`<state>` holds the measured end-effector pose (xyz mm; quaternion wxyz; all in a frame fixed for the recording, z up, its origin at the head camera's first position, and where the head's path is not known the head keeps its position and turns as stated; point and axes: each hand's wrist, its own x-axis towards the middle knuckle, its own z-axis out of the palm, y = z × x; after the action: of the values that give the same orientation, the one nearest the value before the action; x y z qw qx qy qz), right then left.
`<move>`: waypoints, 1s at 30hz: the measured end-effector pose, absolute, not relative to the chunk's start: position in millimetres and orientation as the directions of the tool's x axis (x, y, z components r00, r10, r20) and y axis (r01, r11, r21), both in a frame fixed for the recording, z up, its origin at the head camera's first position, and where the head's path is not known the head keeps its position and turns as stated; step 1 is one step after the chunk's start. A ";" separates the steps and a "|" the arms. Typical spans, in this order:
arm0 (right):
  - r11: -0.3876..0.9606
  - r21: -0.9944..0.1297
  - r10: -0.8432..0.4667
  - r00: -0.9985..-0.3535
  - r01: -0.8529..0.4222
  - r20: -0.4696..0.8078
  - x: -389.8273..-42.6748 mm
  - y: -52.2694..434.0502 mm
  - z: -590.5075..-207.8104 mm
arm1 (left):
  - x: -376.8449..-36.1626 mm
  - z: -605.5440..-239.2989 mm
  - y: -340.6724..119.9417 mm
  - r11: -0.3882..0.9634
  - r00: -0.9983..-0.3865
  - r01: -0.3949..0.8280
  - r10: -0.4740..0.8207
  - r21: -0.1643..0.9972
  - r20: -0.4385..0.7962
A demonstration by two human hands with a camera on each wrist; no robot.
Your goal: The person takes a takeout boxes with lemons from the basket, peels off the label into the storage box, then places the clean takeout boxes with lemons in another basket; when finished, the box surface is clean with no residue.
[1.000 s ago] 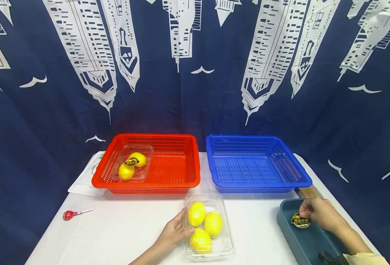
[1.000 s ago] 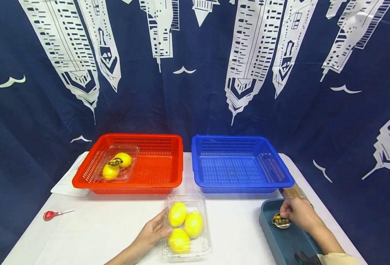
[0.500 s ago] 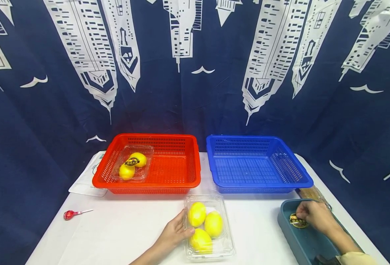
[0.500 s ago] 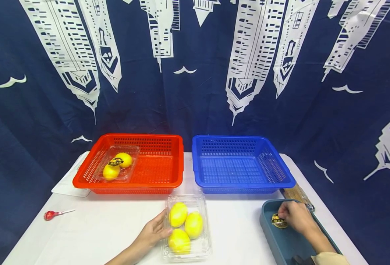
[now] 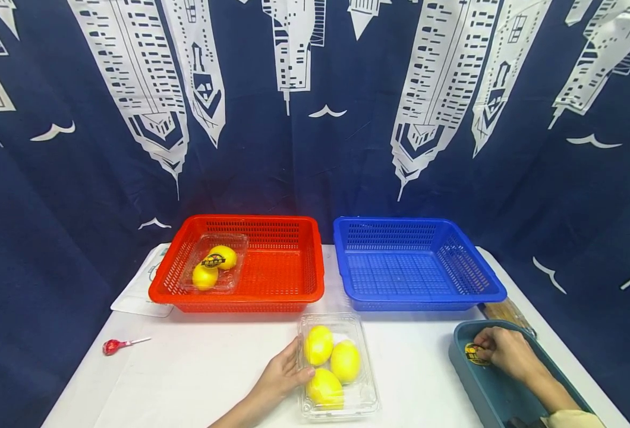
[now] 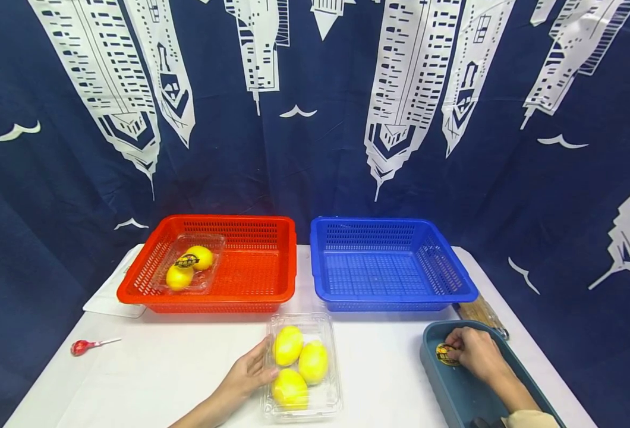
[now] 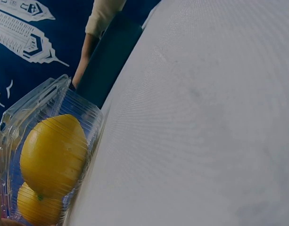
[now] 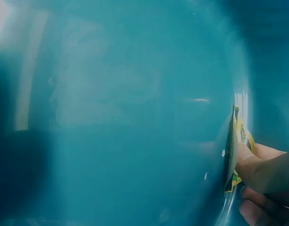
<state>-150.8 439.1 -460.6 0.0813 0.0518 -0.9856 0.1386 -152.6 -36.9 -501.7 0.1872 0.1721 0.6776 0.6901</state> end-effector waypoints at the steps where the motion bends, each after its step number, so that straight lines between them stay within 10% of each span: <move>1: 0.958 -0.258 -0.082 -0.981 -0.126 0.175 -150.8 439.1 -460.8 | -152.6 -501.8 -36.9 -0.013 -0.870 -0.024 0.492 1.000 -0.014; 30: 0.948 -0.315 -0.004 -0.995 -0.034 0.097 -148.7 449.1 -447.1 | -152.4 -502.5 -36.9 -0.012 -0.872 -0.016 0.489 1.000 -0.008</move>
<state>-148.7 449.1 -447.1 0.0478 0.0096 -0.9859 0.1603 -152.4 -36.9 -502.5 0.1831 0.1742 0.6785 0.6898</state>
